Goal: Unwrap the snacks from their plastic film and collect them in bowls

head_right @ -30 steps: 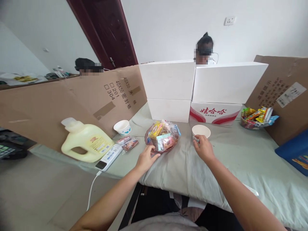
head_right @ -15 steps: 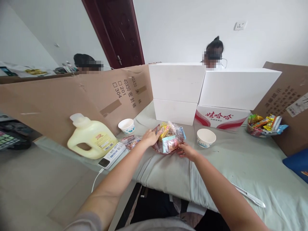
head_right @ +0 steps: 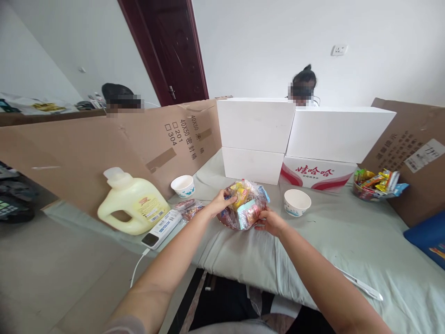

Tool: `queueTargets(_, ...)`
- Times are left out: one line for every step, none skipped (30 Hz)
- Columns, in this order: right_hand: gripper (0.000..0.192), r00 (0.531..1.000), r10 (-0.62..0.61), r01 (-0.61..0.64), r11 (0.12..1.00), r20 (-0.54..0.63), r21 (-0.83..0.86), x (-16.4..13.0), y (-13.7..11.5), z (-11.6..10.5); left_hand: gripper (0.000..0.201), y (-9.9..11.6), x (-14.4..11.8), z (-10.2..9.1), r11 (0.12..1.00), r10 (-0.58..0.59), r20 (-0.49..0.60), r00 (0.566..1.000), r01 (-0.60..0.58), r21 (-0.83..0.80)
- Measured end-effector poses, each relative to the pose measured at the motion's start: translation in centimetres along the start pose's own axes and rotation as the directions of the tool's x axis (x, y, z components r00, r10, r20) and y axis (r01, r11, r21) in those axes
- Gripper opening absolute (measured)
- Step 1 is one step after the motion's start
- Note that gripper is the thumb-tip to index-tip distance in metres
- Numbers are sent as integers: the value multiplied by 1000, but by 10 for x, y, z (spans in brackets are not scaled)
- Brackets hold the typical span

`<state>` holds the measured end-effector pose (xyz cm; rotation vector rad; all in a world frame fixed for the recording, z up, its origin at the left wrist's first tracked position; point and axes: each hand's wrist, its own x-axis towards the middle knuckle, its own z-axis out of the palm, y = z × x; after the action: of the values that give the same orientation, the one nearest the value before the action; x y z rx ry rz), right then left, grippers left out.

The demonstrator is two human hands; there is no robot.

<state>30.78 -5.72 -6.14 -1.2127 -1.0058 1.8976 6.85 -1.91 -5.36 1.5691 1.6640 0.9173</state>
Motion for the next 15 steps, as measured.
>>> queueTargets(53,1000,-13,13,1000,3,11,-2,-1,2,80,-1,-2,-1,999,-2,-10,1000,2,-44)
queueTargets(58,1000,-27,27,999,4,19,-3,-3,4,91,-2,-3,-3,993,-5,-16,1000,3,-117)
queueTargets(61,999,-43,43,999,6,22,-4,-4,7,100,-2,-5,-4,978,-9,-18,1000,5,-208)
queueTargets(65,998,-60,60,998,6,22,-4,-5,9,107,-2,-6,-6,953,-10,-13,1000,5,-302)
queueTargets(68,997,-77,77,997,6,18,-4,-6,11,109,-2,-7,-8,918,-7,3,1000,8,-396)
queueTargets(69,995,-96,96,995,3,11,-4,-7,13,107,-3,-8,-9,878,2,25,1000,10,-479)
queueTargets(70,993,-115,115,993,0,4,-4,-8,15,101,-3,-9,-11,844,13,43,999,12,-536)
queueTargets(70,991,-131,131,991,-3,-4,-3,-10,16,93,-4,-11,-13,826,24,54,998,11,-564)
queueTargets(70,989,-147,147,989,0,-14,-3,-12,18,86,-5,-12,-14,813,30,53,998,7,-582)
queueTargets(69,987,-162,163,986,10,-31,-2,-14,19,81,-7,-13,-16,800,29,40,999,1,-600)
queueTargets(68,984,-176,177,983,25,-56,-2,-17,21,78,-9,-15,-18,792,22,17,1000,-7,-610)
queueTargets(67,981,-187,190,978,42,-87,-1,-20,23,77,-11,-16,-20,789,13,-11,1000,-17,-614)
queueTargets(68,979,-196,202,972,61,-122,0,-25,26,76,-13,-18,-23,783,7,-34,999,-27,-622)
queueTargets(69,976,-202,212,964,77,-158,1,-30,30,76,-15,-20,-27,773,5,-54,999,-38,-633)
queueTargets(70,975,-205,219,957,88,-192,1,-36,34,77,-16,-22,-32,763,7,-72,997,-52,-644)
